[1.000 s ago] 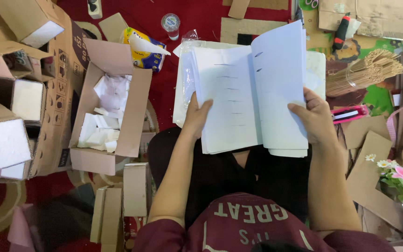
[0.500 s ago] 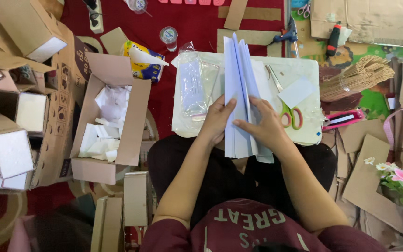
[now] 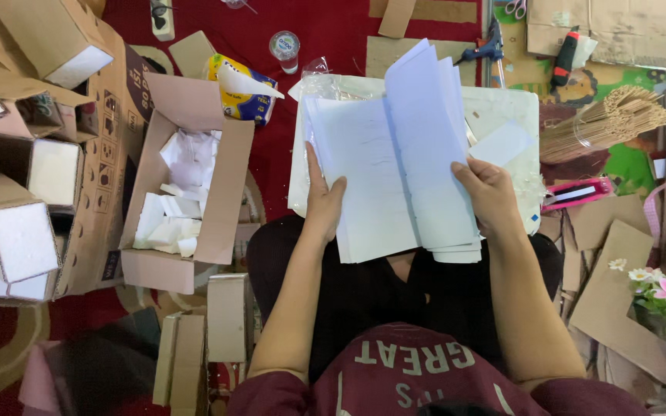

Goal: The person sits on the floor and handles a stack of white paper sheets, folding one sheet in half. They then use green scissors to cut the folded paper along the crease.

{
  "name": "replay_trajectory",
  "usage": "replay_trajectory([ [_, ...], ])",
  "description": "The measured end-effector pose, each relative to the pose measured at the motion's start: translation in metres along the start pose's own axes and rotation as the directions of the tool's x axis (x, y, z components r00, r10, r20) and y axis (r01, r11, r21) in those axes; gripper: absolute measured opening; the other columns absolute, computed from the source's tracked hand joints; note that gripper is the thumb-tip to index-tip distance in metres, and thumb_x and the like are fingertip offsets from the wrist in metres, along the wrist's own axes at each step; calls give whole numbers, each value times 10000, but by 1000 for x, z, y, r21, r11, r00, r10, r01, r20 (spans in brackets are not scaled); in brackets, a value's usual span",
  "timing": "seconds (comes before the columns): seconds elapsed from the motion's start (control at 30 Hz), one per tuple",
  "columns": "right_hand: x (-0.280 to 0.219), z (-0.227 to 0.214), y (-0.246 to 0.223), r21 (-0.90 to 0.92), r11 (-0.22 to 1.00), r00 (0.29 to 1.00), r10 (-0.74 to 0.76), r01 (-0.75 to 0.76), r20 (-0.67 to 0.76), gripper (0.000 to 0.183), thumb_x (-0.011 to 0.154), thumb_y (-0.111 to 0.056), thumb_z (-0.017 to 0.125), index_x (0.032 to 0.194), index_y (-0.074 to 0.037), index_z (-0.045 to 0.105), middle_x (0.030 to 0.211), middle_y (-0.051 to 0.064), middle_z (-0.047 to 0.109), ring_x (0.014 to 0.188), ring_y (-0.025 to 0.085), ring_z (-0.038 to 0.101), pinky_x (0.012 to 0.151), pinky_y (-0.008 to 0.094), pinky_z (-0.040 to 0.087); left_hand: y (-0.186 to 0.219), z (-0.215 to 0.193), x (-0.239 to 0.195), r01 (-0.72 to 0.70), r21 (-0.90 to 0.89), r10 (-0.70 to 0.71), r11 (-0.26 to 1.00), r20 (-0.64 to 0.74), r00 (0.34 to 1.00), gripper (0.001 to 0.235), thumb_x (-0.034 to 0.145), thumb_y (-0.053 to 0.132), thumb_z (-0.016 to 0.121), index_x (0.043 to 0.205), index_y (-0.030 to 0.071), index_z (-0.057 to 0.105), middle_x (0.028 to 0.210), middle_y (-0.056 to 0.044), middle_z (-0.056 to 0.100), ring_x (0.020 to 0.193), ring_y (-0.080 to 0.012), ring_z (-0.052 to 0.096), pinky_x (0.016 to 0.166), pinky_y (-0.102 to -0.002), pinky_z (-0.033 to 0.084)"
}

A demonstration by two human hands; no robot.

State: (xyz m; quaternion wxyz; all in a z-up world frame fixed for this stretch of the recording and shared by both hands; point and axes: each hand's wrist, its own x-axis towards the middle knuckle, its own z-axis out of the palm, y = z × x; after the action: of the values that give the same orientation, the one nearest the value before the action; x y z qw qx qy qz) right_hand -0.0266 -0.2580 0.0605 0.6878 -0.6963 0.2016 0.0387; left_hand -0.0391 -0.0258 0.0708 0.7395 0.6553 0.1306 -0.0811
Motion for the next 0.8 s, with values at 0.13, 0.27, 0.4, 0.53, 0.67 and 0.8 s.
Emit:
replay_trajectory([
  [0.13,-5,9,-4,-60,998,1000,-16,17,17,184,853,-159,656,958,-7,654,694,112,658,557,134,654,471,269,541,-5,3,1,-3,-57,3,998,-6,1000,732,955,11,367,1467,206,-119,1506,-268,-36,1381,-413,102,1102,-557,157],
  [0.27,-16,15,-4,-355,880,948,-272,314,165,360,882,-114,517,1235,-114,586,1071,120,610,990,243,531,830,360,456,-14,13,10,56,-333,-7,941,145,989,633,991,127,340,1477,166,-64,1469,-293,129,1300,-432,294,1013,-564,336],
  [0.4,-20,24,-15,-488,796,933,-284,358,222,360,874,-121,464,1180,-200,637,1169,100,622,1162,321,511,945,400,408,-42,31,30,134,-502,4,855,264,965,591,1006,170,362,1492,171,24,1424,-244,319,1244,-371,416,965,-529,418],
  [0.53,-23,24,-20,-501,793,937,-269,346,221,352,865,-293,600,1202,-196,618,1183,105,610,1177,310,496,976,422,390,-48,40,33,101,-538,41,837,245,969,594,997,146,408,1493,166,81,1371,-189,407,1180,-277,481,938,-466,471],
  [0.67,3,3,16,-464,823,945,-274,327,180,268,845,-217,638,1096,-124,665,975,87,653,956,223,553,830,372,439,-53,27,37,103,-431,5,896,242,970,564,1000,160,377,1485,140,91,1390,-231,373,1200,-345,463,948,-506,454],
  [0.8,20,-16,25,-457,852,966,-241,255,89,188,891,-233,630,1023,-117,696,761,52,647,706,108,540,649,282,445,-36,1,26,36,-286,5,958,143,990,540,997,140,368,1471,89,113,1385,-247,373,1198,-352,467,950,-505,458],
])
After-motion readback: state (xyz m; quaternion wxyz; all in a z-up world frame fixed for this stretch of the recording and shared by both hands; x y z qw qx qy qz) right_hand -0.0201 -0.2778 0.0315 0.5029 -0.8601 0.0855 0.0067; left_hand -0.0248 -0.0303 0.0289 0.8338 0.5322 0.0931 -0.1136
